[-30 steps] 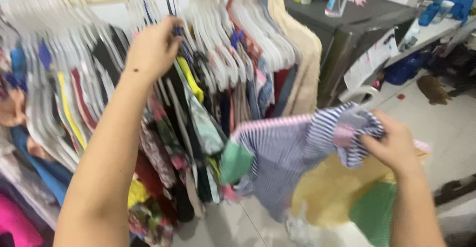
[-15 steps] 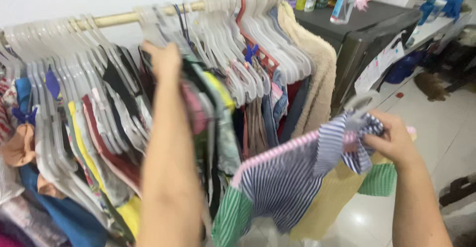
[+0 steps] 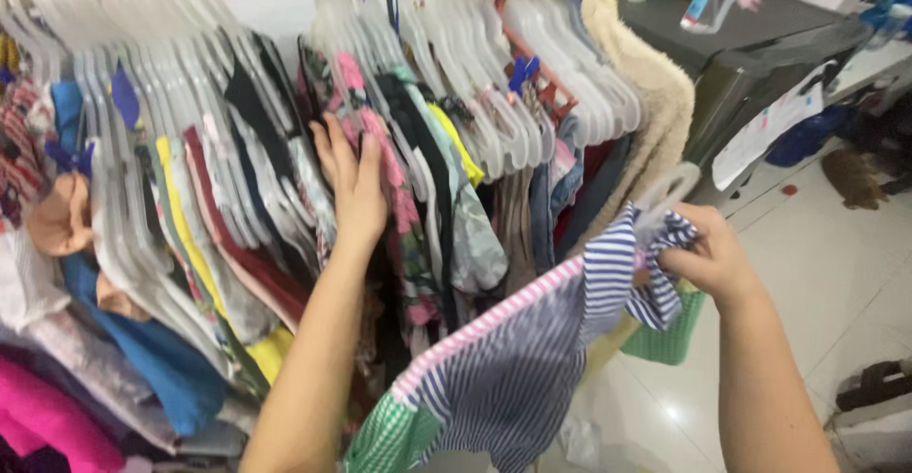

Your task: The person picks up various pieces of clothing from a pile on a chair, including a pink top, a multi-colored striped shirt, and patterned shorts. They place each item onto a hanger or clip hanger and then hang it on a nearby clothing rack.

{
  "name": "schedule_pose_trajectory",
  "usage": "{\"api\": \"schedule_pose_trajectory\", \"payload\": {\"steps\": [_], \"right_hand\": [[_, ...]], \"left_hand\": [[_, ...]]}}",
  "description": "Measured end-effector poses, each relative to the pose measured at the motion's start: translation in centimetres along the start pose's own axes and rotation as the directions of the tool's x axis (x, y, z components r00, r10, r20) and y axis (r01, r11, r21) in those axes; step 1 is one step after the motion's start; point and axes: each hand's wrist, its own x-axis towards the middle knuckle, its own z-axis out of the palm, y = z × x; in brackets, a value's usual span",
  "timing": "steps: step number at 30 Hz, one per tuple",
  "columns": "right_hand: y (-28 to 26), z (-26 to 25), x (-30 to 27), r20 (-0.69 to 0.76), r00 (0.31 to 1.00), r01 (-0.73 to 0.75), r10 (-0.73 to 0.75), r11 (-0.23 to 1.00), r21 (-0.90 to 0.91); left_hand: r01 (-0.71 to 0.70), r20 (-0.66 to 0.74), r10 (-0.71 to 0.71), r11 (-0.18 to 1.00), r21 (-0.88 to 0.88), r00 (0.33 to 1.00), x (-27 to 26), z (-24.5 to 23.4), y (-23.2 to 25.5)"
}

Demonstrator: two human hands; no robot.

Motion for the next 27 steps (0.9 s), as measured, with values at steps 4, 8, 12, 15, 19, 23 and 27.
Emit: {"api": "schedule_pose_trajectory", "payload": {"steps": [4,8,12,15,19,23,27], "right_hand": [[-1.7,1.7,0.9,0.066,0.998,-0.004,0.002,1.0,0.029],[-3.5,3.3,1.0,0.066,0.997,-0.021,0.033,0.983,-0.184],[-5.3,3.8,1.0,0.051,0.998,-0.008,0.028,0.933,-0.361],[-6.5,3.2,0.5,0.004,0.995,-0.087,0.1,0.884,-0.459],[-6.6,1.7,-0.2,-0.08,0.974,-0.213,0.211,0.742,-0.636],[-4.6,-0.4,-1.2,-0.213,0.928,-0.36,0.306,0.59,-0.723],[-1.6,-3.2,-2.2,-0.319,0.906,-0.423,0.28,0.538,-0.729]], "left_hand": [[0.067,0.354,-0.057,0.998,-0.014,0.933,-4.8,-4.9,3.9],[-0.035,0.67,-0.091,0.985,0.171,0.737,-8.2,-10.0,10.3],[-0.073,0.459,-0.115,0.925,0.372,0.881,-7.9,-12.9,13.5],[-0.186,0.059,0.179,0.874,0.448,0.982,-2.6,-15.3,11.4],[-0.145,-0.019,0.218,0.708,0.691,0.976,6.2,-16.4,6.2],[0.068,-0.069,-0.022,0.624,0.779,0.997,11.9,-15.7,2.8],[0.181,-0.207,-0.018,0.56,0.809,0.978,14.9,-13.6,3.4]]}}
